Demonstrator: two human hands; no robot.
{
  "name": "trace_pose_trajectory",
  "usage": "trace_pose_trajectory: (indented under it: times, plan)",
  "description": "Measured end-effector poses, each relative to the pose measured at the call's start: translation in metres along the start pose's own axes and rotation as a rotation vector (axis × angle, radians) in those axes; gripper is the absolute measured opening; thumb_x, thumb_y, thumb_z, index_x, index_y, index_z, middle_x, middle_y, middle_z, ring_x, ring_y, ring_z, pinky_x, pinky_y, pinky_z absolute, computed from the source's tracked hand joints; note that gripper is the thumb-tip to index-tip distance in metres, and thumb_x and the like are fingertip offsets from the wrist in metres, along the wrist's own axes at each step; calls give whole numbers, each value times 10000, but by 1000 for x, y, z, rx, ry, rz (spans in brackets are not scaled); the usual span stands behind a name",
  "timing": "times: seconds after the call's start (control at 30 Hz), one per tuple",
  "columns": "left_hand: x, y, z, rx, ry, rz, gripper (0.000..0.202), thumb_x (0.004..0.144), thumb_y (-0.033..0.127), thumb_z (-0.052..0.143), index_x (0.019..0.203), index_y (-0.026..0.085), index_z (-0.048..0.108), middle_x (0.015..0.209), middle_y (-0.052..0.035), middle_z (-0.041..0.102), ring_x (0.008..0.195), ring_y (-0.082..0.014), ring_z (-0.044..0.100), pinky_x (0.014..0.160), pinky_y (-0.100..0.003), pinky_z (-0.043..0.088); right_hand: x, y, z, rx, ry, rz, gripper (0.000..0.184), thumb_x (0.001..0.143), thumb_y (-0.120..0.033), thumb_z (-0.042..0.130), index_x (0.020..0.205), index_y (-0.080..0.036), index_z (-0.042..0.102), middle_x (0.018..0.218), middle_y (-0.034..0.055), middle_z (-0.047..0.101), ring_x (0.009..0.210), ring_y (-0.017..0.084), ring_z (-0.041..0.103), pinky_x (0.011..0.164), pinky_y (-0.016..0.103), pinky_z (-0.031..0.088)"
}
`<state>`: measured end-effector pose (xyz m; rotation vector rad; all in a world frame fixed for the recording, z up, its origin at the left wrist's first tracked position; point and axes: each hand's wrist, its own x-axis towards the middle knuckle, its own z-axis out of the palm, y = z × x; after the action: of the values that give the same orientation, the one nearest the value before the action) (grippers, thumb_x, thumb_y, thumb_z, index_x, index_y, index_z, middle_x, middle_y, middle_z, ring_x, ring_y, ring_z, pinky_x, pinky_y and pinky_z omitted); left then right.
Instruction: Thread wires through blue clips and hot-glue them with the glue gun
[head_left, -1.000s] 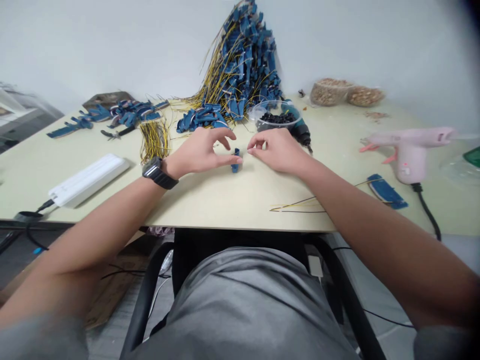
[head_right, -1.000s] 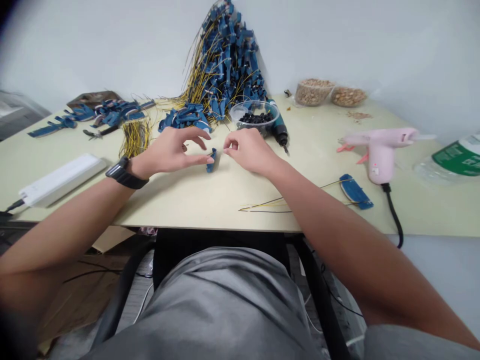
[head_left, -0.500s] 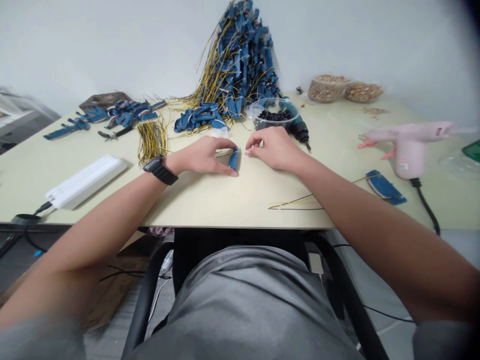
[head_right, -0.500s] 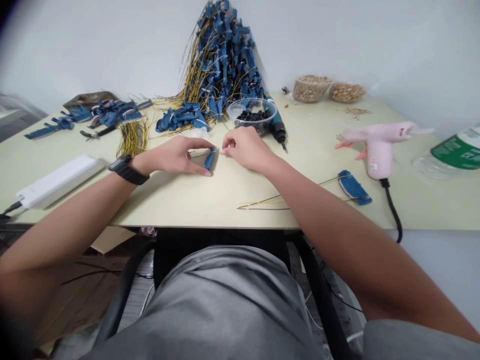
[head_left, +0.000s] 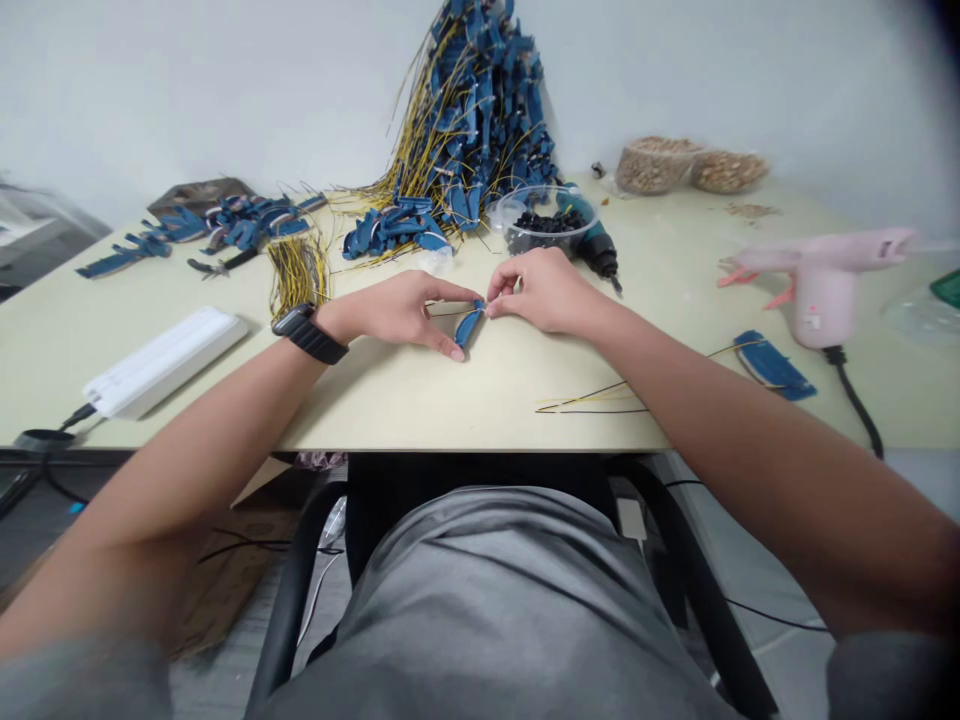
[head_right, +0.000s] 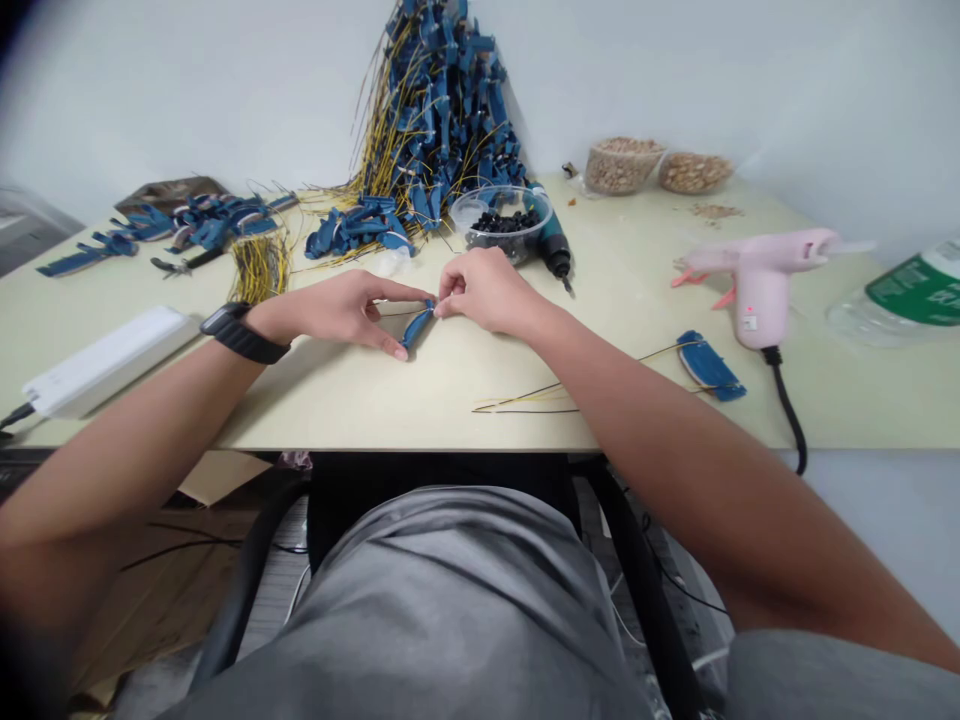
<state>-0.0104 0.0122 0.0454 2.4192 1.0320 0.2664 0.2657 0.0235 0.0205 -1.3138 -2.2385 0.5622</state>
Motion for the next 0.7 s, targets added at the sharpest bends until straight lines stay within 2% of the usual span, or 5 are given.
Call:
trace_pose_trajectory:
  times: [0.23, 0.4, 0.7]
  plan:
    - [2, -6, 1, -25, 2, 11, 1106, 778, 933, 1094, 1640, 252, 965, 1254, -61, 976, 1062, -314, 798, 1017, -369, 567, -1, -4, 0, -23, -5, 12, 133, 993, -107, 1064, 984, -215, 987, 944, 46, 868, 898, 246, 769, 909, 431, 578]
    - [1, -9, 2, -35, -2, 1, 1112, 770, 948, 1098, 1640, 268, 967, 1405, -78, 981, 1070, -308, 803, 1034, -378, 581, 1, -1, 1, -37, -13, -2, 115, 987, -116, 1047, 1017, -214, 995, 980, 59, 884, 946, 263, 813, 948, 435, 603]
    - [0, -6, 1, -2, 6, -6, 1026, 775, 921, 1090, 1619, 347, 978, 1465, -50, 993, 1119, -342, 853, 1057, -393, 632, 2, 3, 3, -4, -9, -28, 136, 970, -120, 1037, 970, -242, 977, 971, 66, 869, 969, 299, 807, 980, 488, 602]
